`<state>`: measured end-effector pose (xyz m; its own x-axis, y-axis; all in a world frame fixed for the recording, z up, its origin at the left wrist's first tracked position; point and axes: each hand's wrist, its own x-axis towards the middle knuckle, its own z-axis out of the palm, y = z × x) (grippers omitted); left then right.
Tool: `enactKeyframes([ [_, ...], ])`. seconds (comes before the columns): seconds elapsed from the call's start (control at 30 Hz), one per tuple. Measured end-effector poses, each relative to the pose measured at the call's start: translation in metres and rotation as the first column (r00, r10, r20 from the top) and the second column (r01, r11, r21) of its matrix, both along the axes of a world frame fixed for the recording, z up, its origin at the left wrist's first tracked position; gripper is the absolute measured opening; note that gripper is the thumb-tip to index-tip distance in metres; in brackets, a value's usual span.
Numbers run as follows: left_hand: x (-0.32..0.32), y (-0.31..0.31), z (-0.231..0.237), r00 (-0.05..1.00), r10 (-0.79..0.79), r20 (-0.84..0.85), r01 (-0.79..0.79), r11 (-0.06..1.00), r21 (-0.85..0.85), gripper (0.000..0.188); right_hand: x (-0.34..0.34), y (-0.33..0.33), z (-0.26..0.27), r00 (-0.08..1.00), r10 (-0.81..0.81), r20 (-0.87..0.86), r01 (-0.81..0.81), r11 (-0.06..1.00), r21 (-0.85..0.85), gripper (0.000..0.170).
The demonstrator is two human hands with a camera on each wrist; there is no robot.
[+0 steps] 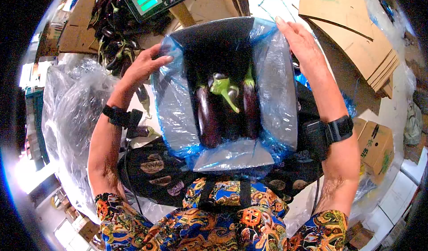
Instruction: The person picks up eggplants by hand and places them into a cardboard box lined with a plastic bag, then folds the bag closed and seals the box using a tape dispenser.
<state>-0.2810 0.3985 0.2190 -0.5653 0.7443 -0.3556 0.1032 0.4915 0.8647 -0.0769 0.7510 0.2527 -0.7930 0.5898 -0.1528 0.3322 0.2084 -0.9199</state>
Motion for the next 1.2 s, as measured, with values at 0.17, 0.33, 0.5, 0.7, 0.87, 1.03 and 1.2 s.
enactKeyframes([
  [0.17,-0.026,0.012,-0.018,0.929,0.259,-0.263,-0.243,0.965,0.095,0.016,-0.009,-0.002,-0.012,0.975,0.175,-0.135,-0.196,0.967,-0.163,0.036],
  [0.33,-0.004,0.027,0.011,0.964,0.158,-0.213,-0.12,0.976,0.181,0.016,-0.017,-0.004,-0.015,0.992,0.118,-0.039,-0.102,0.955,0.279,0.025],
  [0.5,-0.002,0.014,0.03,0.92,-0.072,-0.385,0.047,0.996,-0.072,0.021,-0.042,-0.006,-0.012,0.938,0.287,0.192,-0.342,0.692,0.636,0.022],
  [0.7,0.012,0.009,0.045,0.948,0.108,-0.299,-0.06,0.984,0.166,0.016,-0.045,-0.003,-0.001,0.885,0.439,0.153,-0.412,0.588,0.696,0.021],
  [0.87,0.023,0.003,0.069,0.683,-0.117,-0.721,0.176,0.984,0.006,0.012,-0.022,-0.024,0.036,0.898,0.438,-0.041,-0.336,0.744,0.578,0.011],
  [1.03,0.02,-0.014,0.076,0.861,-0.105,-0.498,0.155,0.986,0.059,0.017,0.023,-0.047,0.06,0.595,0.736,0.322,-0.669,0.232,0.706,0.01],
  [1.2,0.034,-0.027,0.059,0.866,-0.232,-0.444,0.274,0.961,0.033,0.026,0.027,-0.04,0.08,0.894,0.437,0.097,-0.411,0.715,0.566,0.021],
])
